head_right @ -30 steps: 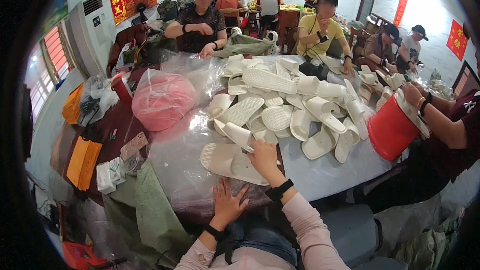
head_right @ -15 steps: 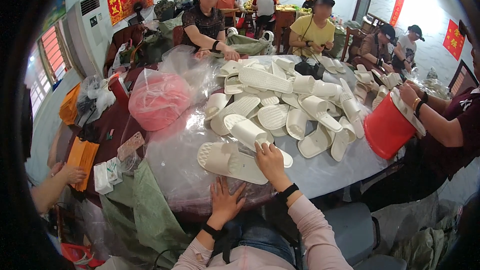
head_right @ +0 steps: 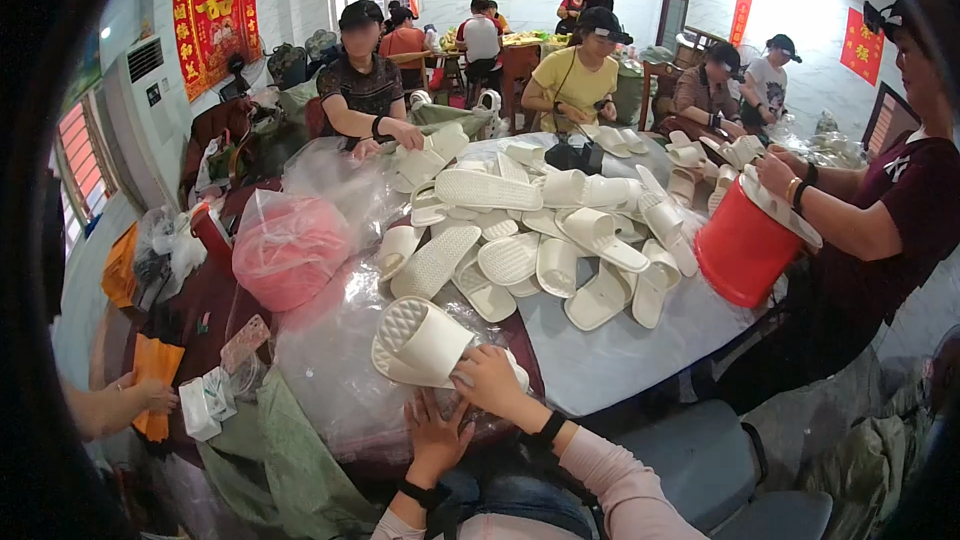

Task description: Sorting white slipper components and placing them into a plastic bag.

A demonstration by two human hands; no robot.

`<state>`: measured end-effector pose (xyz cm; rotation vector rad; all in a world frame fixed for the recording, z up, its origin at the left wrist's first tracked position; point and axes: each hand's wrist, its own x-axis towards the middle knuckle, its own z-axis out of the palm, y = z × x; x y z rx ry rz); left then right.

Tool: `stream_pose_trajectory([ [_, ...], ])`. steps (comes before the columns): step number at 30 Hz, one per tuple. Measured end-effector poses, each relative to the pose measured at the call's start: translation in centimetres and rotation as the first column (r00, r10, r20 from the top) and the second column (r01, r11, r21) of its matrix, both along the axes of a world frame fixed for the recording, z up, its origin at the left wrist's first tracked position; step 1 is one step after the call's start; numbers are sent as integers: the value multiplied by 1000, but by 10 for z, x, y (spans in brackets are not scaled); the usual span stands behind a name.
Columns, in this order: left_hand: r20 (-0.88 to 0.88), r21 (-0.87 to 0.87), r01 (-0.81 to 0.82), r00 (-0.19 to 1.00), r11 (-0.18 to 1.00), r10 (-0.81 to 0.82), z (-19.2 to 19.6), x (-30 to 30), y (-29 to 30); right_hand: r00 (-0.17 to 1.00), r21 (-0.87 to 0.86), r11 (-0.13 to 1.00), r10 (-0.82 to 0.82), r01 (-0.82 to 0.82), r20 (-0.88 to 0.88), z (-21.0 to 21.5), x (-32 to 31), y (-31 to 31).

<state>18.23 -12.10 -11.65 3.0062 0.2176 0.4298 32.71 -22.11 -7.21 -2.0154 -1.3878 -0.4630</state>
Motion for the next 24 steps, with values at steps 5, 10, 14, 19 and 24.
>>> stream_pose_trajectory([
  [5,-50,-48,-33,998,998,31,-6,-1,1,911,-158,911,-398,380,-109,11,11,-8],
  [10,-50,-84,-12,999,996,8,-9,0,2,863,-284,877,-453,388,-223,-22,23,-16],
  [14,-271,7,-51,961,999,51,-10,0,4,892,-421,846,-423,326,-160,-6,6,-10],
  [19,-120,-115,-45,992,992,31,2,-4,-2,929,-495,832,-351,252,-118,39,-40,3],
  [24,114,49,-22,993,999,16,-4,-3,0,919,3,935,-348,354,185,25,-21,6],
])
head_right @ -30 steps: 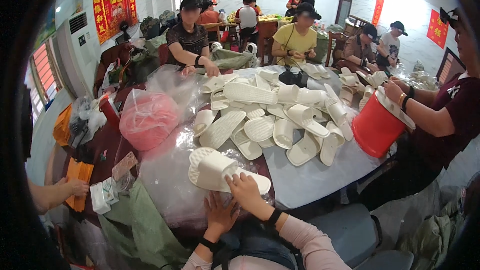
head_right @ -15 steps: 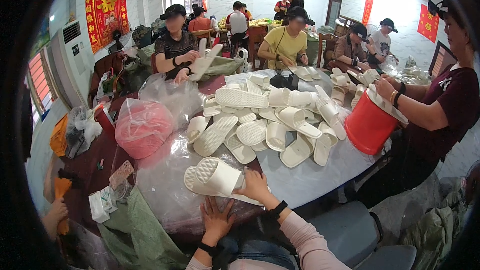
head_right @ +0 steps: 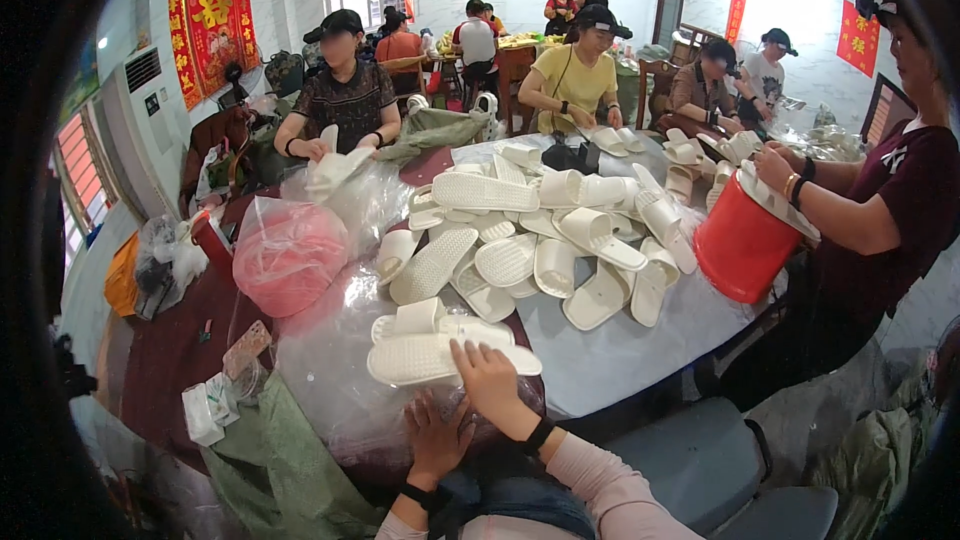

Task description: Sorting white slipper components and placing them into a plastic bag.

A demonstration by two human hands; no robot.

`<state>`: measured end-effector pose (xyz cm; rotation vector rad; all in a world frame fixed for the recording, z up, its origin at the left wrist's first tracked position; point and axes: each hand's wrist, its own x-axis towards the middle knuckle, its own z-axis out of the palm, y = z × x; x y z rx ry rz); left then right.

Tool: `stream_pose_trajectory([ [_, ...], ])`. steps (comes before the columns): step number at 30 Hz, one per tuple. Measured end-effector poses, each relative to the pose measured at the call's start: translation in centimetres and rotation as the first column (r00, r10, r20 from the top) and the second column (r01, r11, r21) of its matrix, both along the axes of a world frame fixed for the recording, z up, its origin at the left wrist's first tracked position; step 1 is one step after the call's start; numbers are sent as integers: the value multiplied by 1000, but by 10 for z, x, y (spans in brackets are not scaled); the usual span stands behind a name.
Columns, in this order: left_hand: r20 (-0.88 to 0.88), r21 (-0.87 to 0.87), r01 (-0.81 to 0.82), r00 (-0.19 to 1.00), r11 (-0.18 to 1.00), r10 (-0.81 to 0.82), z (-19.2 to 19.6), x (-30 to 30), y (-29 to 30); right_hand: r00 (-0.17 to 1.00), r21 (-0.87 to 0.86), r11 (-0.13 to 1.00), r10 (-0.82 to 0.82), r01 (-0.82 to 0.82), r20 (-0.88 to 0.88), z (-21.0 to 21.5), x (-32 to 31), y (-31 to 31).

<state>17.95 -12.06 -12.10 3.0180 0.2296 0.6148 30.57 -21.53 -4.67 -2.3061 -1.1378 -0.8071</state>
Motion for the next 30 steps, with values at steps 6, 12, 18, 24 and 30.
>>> stream_pose_trajectory([
  [6,-12,18,-13,1000,1000,13,5,0,-2,999,-77,997,10,-7,31,-14,-9,-5],
  [12,-18,-225,54,998,973,-59,-6,1,2,904,-346,866,233,-360,-359,-7,-17,-24],
  [18,-154,-241,46,984,969,-85,-2,2,4,626,-57,900,254,-431,-737,1,21,-28],
  [24,-97,-217,22,994,976,-44,-14,1,4,830,-109,928,262,-357,-492,10,0,-19],
  [30,-86,-29,4,996,1000,-7,-14,-1,3,965,-279,924,254,-261,-62,3,-35,-5],
])
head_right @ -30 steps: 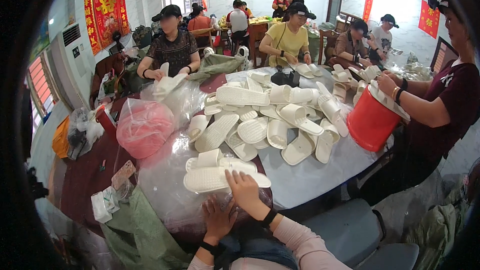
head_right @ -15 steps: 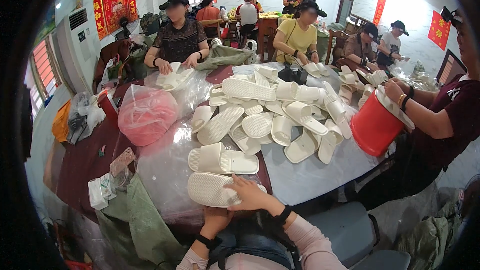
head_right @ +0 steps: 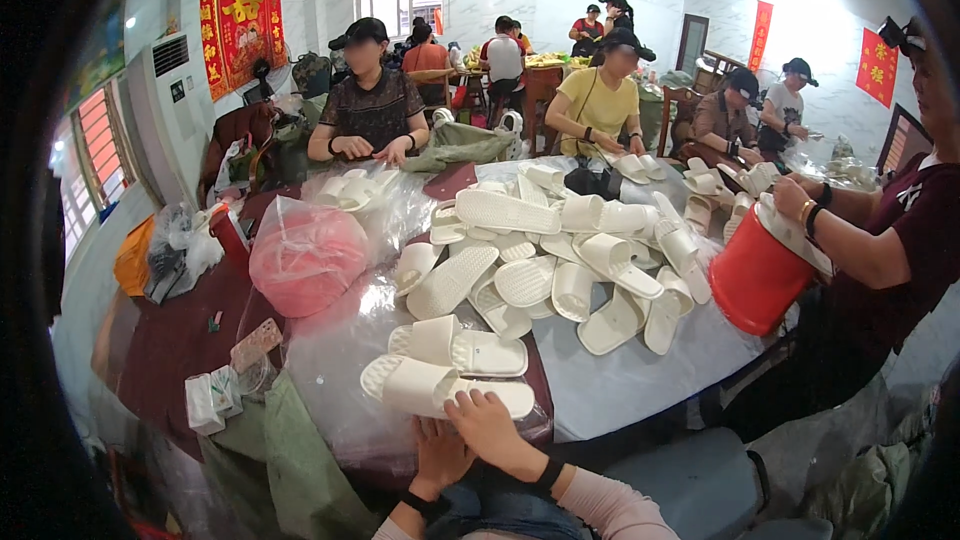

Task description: Sorting white slipper components and placing them into a plastic bag.

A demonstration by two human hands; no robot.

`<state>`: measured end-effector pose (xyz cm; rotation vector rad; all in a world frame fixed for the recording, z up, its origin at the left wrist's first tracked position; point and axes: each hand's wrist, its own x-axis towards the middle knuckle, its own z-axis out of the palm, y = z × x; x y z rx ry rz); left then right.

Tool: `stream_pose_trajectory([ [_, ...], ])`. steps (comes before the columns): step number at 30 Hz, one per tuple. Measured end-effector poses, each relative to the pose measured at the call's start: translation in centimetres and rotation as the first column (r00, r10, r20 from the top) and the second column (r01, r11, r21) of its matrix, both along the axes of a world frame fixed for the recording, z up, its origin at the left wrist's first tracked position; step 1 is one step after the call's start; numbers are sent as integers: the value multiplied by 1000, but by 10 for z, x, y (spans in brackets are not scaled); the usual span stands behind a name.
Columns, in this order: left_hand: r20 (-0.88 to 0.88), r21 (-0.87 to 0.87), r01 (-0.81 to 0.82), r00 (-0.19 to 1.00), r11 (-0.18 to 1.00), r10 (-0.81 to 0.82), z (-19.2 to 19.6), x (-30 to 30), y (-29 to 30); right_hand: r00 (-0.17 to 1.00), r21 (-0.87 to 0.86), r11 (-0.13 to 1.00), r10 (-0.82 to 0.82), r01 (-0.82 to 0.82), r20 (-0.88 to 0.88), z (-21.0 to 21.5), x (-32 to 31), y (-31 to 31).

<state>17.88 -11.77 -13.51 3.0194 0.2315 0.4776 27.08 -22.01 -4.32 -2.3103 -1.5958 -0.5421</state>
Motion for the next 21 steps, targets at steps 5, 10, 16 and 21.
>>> stream_pose_trajectory([
  [5,-79,-183,7,997,983,-22,-6,3,-1,961,-109,994,-17,-13,-274,-28,3,-6],
  [10,-37,-186,-37,999,982,30,4,3,-4,927,123,962,-193,243,-322,-32,31,9],
  [16,-35,-155,-28,999,988,23,2,4,-1,901,114,950,-232,290,-366,-54,44,45],
  [21,18,-149,4,1000,989,-1,7,4,-3,848,225,930,-141,290,-511,-79,51,63],
])
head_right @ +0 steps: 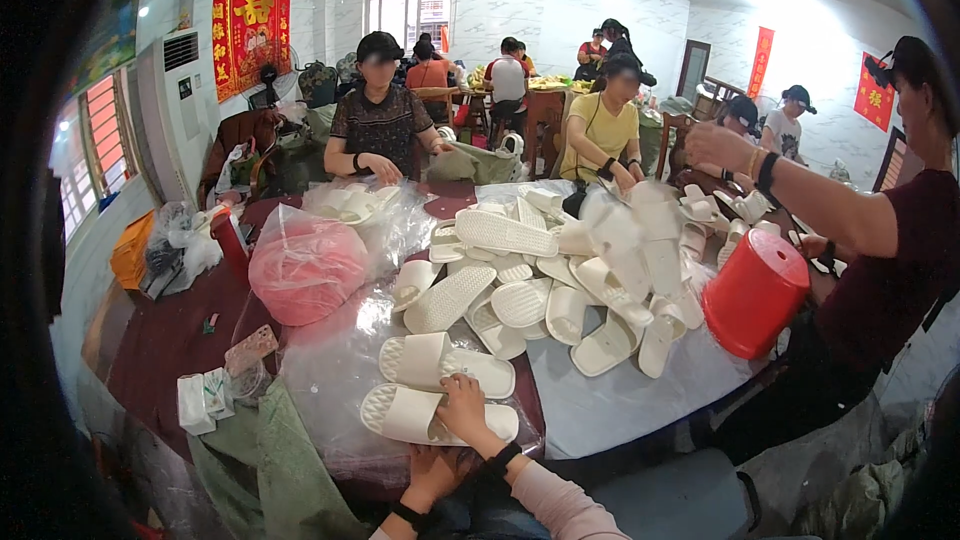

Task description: Sorting white slipper components and placing them into a plastic bag.

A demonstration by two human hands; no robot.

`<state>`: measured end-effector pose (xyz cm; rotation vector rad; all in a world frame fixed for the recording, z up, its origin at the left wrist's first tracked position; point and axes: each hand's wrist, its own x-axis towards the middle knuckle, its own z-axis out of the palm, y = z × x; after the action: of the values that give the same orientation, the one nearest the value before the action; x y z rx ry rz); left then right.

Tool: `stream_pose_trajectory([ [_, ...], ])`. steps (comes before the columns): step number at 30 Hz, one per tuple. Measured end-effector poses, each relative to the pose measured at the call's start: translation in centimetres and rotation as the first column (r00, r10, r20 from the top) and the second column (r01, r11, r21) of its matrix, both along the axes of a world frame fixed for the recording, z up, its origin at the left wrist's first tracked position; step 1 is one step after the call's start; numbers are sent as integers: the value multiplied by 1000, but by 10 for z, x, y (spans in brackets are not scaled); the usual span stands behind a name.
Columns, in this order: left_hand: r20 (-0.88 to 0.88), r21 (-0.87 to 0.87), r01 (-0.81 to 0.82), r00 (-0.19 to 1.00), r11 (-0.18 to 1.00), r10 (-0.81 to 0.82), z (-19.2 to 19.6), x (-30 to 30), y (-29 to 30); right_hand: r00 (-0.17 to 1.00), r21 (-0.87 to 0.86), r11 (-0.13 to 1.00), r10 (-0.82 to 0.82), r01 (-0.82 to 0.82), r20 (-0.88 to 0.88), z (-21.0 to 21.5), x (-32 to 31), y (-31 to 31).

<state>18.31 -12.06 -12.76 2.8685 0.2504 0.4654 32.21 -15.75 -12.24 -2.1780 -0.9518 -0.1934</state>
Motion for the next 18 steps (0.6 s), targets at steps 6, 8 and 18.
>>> stream_pose_trajectory([
  [6,-57,-1,-28,998,1000,27,-3,0,1,988,-117,982,-152,150,-17,4,-4,14],
  [8,-60,11,-11,998,1000,11,-3,-1,2,990,-67,988,-138,137,-9,6,-4,11],
  [18,103,238,178,973,955,-208,-22,-15,9,997,320,947,56,-38,-46,46,-52,-53],
])
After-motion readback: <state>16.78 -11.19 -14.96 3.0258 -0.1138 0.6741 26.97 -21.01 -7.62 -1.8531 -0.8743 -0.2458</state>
